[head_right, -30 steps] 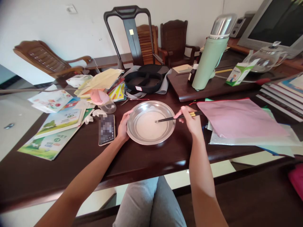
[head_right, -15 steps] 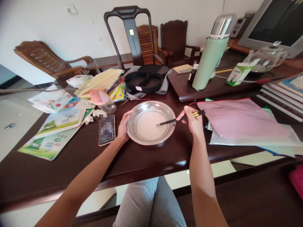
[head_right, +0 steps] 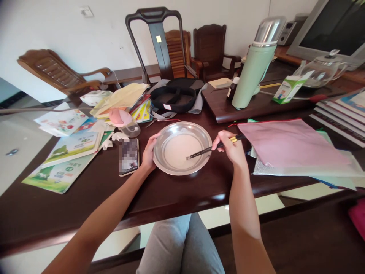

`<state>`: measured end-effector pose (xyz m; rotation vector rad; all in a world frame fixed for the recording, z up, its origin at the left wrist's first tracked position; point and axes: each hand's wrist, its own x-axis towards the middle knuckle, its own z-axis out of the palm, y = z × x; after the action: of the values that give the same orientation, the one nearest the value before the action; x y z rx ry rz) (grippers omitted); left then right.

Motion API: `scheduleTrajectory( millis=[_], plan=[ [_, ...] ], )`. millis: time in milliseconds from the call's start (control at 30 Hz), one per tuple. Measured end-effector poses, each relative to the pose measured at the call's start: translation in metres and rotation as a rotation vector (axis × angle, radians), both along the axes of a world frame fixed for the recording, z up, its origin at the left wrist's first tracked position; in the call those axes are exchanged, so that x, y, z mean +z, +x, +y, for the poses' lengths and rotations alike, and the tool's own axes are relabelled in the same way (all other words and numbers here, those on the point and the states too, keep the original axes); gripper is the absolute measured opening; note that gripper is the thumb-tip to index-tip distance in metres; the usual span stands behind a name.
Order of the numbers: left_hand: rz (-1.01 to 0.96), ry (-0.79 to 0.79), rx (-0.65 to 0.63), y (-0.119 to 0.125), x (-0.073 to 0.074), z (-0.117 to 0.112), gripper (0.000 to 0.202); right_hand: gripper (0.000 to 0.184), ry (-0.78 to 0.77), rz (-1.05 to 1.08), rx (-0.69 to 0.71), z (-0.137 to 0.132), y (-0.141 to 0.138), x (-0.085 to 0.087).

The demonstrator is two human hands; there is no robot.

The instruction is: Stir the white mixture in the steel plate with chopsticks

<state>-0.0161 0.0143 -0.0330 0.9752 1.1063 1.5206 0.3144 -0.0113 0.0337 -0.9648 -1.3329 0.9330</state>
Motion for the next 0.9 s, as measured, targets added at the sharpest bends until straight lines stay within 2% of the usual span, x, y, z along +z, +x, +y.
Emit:
scheduleTrajectory(
  millis=[100, 133, 200, 333, 433, 500, 567, 667, 767, 833, 900],
  plan=[
    [-0.005, -0.007, 0.003, 0.000, 0.000, 0.000, 0.049, 0.063, -0.016, -0.121, 0.145, -0.003, -0.010, 0.005],
    [-0.005, -0.010, 0.004, 0.000, 0.000, 0.000, 0.050, 0.063, -0.012, -0.140, 0.148, -0.003, -0.013, 0.006],
    [0.003, -0.008, -0.002, 0.000, 0.001, 0.000, 0.050, 0.063, 0.002, -0.144, 0.090, -0.002, -0.013, 0.006],
    [0.022, -0.005, -0.014, 0.000, 0.001, -0.001, 0.047, 0.068, 0.017, 0.001, -0.081, 0.002, -0.003, 0.002],
    [0.015, -0.004, -0.006, 0.000, 0.001, -0.001, 0.047, 0.068, -0.010, 0.017, 0.010, 0.000, -0.004, 0.002],
    [0.016, 0.004, 0.001, 0.000, 0.001, 0.000, 0.046, 0.067, -0.027, -0.063, 0.112, -0.002, -0.010, 0.005],
    [0.018, 0.008, 0.004, 0.000, 0.001, 0.000, 0.044, 0.065, -0.028, -0.141, 0.147, -0.003, -0.015, 0.007],
    [0.020, 0.006, 0.000, 0.001, 0.001, 0.000, 0.044, 0.066, 0.005, -0.154, 0.021, 0.000, -0.013, 0.006],
    [0.024, 0.005, -0.006, 0.001, 0.001, -0.001, 0.044, 0.069, 0.025, -0.029, -0.115, 0.002, -0.005, 0.001],
    [0.025, 0.004, -0.006, 0.001, 0.001, -0.001, 0.044, 0.069, 0.004, 0.031, -0.083, 0.002, -0.003, 0.000],
    [0.024, 0.000, -0.003, 0.001, 0.001, -0.001, 0.045, 0.065, -0.025, -0.001, 0.033, 0.000, -0.006, 0.001]
  ],
)
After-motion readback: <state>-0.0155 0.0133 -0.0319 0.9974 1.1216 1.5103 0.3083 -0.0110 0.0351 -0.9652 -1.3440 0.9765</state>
